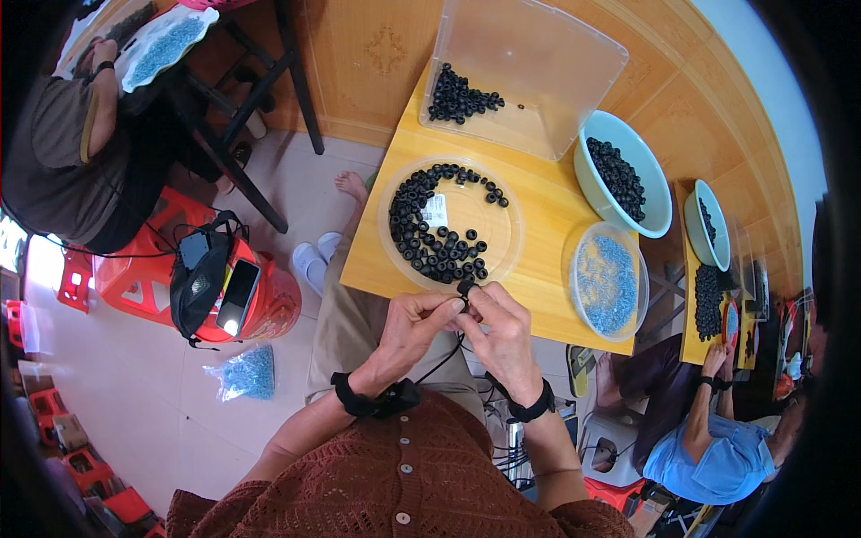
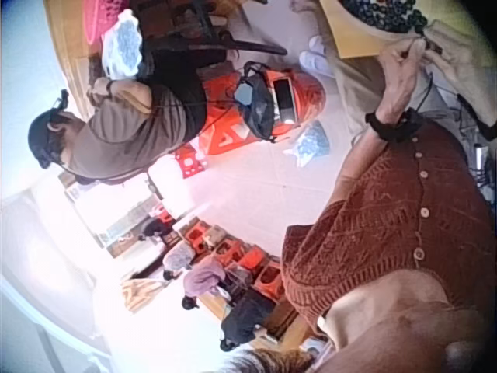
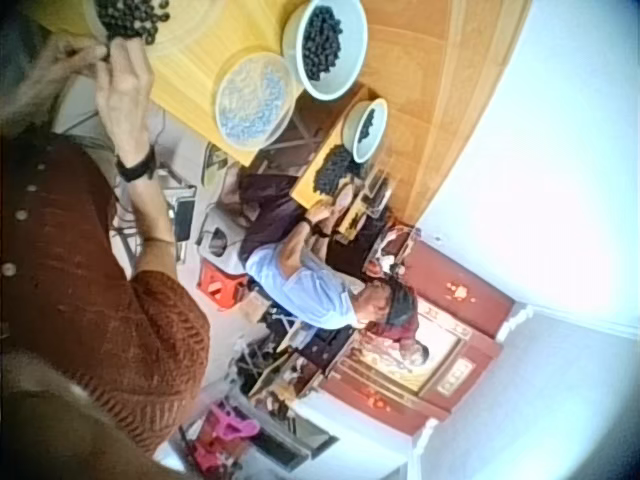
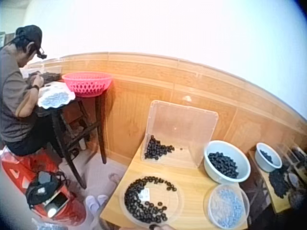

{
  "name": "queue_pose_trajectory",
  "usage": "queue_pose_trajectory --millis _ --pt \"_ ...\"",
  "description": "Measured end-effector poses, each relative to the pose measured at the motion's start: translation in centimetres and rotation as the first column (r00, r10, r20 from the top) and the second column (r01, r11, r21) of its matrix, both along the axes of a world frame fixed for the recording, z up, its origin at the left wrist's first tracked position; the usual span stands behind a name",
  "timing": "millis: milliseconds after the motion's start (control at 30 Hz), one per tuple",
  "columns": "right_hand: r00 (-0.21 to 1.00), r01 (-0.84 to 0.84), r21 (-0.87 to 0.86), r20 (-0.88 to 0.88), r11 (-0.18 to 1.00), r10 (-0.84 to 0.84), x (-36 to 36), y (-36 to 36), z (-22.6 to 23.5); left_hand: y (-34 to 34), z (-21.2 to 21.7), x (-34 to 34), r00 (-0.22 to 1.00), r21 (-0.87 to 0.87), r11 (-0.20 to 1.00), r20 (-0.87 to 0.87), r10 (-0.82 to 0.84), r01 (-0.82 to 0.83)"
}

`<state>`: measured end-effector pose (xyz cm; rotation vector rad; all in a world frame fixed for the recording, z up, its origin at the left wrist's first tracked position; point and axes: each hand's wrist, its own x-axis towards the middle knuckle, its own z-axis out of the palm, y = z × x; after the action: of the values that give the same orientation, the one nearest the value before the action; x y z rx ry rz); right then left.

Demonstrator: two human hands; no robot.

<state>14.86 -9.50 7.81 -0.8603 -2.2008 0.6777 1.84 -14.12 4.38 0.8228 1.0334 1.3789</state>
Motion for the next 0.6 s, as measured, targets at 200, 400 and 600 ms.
queue_pose_trajectory --millis 200,400,600 --pt "0.993 0.077 -0.053 -0.082 0.996 -0.081 -0.15 -0.11 0.21 0.23 0.04 -0.30 1.000 0.044 0.999 -0.028 0.010 -0.008" --pt "0.999 0.042 0.060 0.030 0.997 -0.044 0.17 -0.03 -0.01 0.10 -0.10 -0.06 0.998 0.046 0.999 -0.056 0.032 -0.030" --pt "0.993 0.091 0.216 0.058 0.972 -0.106 -0.40 -0.69 0.13 -0.04 0.76 -0.06 0.981 0.122 0.988 -0.156 0.112 -0.093"
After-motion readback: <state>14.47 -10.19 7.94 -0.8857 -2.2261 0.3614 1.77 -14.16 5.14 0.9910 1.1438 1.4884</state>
